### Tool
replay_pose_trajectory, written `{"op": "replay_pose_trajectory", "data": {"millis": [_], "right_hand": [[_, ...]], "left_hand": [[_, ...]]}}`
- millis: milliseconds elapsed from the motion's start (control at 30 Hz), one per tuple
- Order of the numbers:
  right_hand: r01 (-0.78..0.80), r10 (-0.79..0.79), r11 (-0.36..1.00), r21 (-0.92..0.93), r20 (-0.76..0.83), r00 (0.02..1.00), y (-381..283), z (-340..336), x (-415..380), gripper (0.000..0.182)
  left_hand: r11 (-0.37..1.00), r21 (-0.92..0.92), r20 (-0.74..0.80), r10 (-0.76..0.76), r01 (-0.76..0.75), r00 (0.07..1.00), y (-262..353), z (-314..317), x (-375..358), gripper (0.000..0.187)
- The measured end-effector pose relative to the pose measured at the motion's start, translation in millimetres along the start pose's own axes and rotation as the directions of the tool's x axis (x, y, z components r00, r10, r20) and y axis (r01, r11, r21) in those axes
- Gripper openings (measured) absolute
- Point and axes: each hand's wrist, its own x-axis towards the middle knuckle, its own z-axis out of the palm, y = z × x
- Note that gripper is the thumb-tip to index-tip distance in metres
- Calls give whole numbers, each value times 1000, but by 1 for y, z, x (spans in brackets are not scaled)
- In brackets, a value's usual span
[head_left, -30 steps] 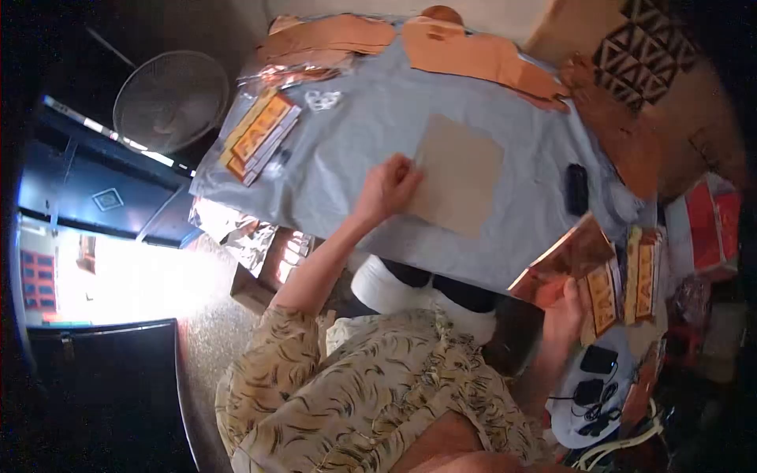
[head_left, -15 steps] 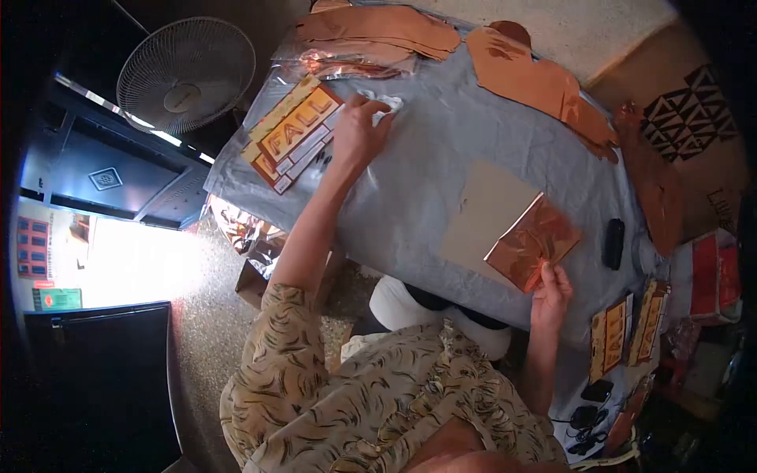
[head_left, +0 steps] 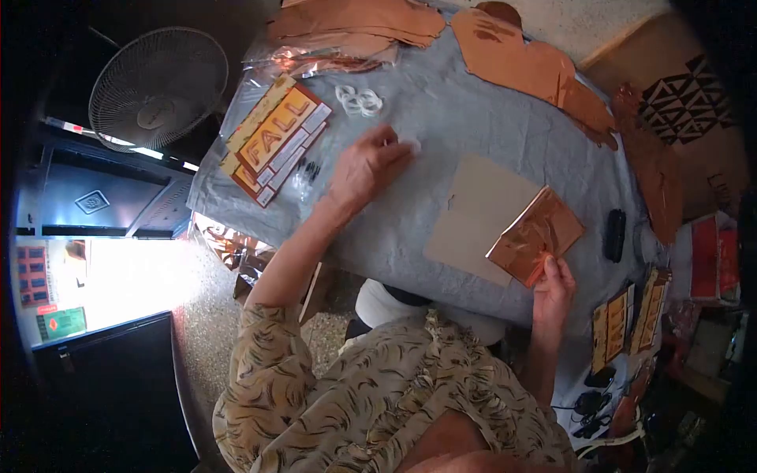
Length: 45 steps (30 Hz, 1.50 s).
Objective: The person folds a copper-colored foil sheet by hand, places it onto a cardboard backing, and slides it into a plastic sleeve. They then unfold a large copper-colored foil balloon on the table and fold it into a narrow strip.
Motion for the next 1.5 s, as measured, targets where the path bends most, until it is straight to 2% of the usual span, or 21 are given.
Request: {"op": "replay_pose_trajectory", "data": {"millis": [67, 100, 167, 200, 300, 367, 433, 467, 567, 633, 667, 767, 800, 933, 1067, 1133, 1167, 1233, 1333, 1400, 1500], "right_hand": [[-3, 3, 1000, -10, -9, 1000, 1, -4, 1, 16], [8, -8, 1000, -14, -5, 1000, 1, -4, 3, 16], [19, -19, 1000, -12, 10, 1000, 0, -5, 5, 16], [31, -31, 999, -10, 34, 999, -1, -5, 5, 17], [24, -27, 999, 33, 65, 998, -1, -12, 8, 20], [25, -27, 999, 46, 44, 999, -3, -9, 9, 22], [27, -28, 998, 55, 16, 999, -6, -9, 7, 24], [34, -37, 997, 71, 34, 999, -7, -12, 5, 25], [50, -55, 996, 76, 63, 997, -9, -25, -1, 26], [63, -67, 996, 65, 74, 995, -11, -34, -7, 26], [62, -66, 996, 69, 67, 996, -10, -35, -9, 25], [57, -64, 995, 83, 79, 995, -7, -45, -13, 23], [51, -61, 994, 96, 111, 992, -6, -47, -14, 22], [29, -35, 996, 80, 78, 996, -8, -39, -17, 17], [-3, -1, 995, 103, 44, 999, -10, -36, -17, 21], [-10, 5, 995, 101, 44, 999, -11, -34, -17, 23], [-13, 9, 997, 79, 58, 998, -13, -30, -17, 21], [-22, 18, 998, 55, 73, 997, -21, -14, -16, 20], [-111, 111, 994, -10, 108, 988, -26, 8, -8, 20], [-212, 238, 963, -164, 160, 958, -23, 12, 4, 21], [-268, 322, 906, -327, 121, 939, -18, 28, 18, 22]], "left_hand": [[997, -82, 75, 13, -7, 997, 4, -1, -20, 37], [996, -87, 82, 12, -5, 997, 4, -5, -25, 37], [969, -206, 22, -138, 139, 990, 9, -21, -26, 39], [957, -181, 66, -216, 225, 974, 11, -28, -26, 44], [953, -143, 66, -260, 267, 963, 10, -23, -21, 42], [957, -135, 42, -255, 258, 966, 17, -11, -16, 39], [993, -25, -31, -115, 114, 993, 16, 4, -13, 31], [993, -34, -26, -115, 114, 993, 13, 10, -11, 31], [989, 13, -2, -150, 150, 989, 16, 21, -11, 20], [945, -168, 54, -276, 282, 959, 35, 17, -11, 13], [944, -176, 60, -273, 279, 960, 50, 16, -12, 11], [889, -318, 132, -303, 330, 944, 94, 25, -21, 11], [903, -313, 104, -276, 295, 956, 106, 31, -24, 17], [914, -295, 35, -280, 277, 959, 131, 63, -28, 15], [908, -311, 71, -272, 280, 960, 132, 60, -39, 18], [966, -179, -122, -208, 184, 971, 116, 57, -52, 27], [967, -179, -119, -206, 183, 971, 115, 54, -57, 27], [922, -196, 30, -335, 334, 942, 120, 44, -71, 30], [923, -192, 69, -326, 333, 943, 134, 46, -85, 30], [931, -192, 58, -304, 310, 951, 140, 48, -94, 29], [932, -217, 63, -284, 291, 957, 141, 47, -99, 25]]}}
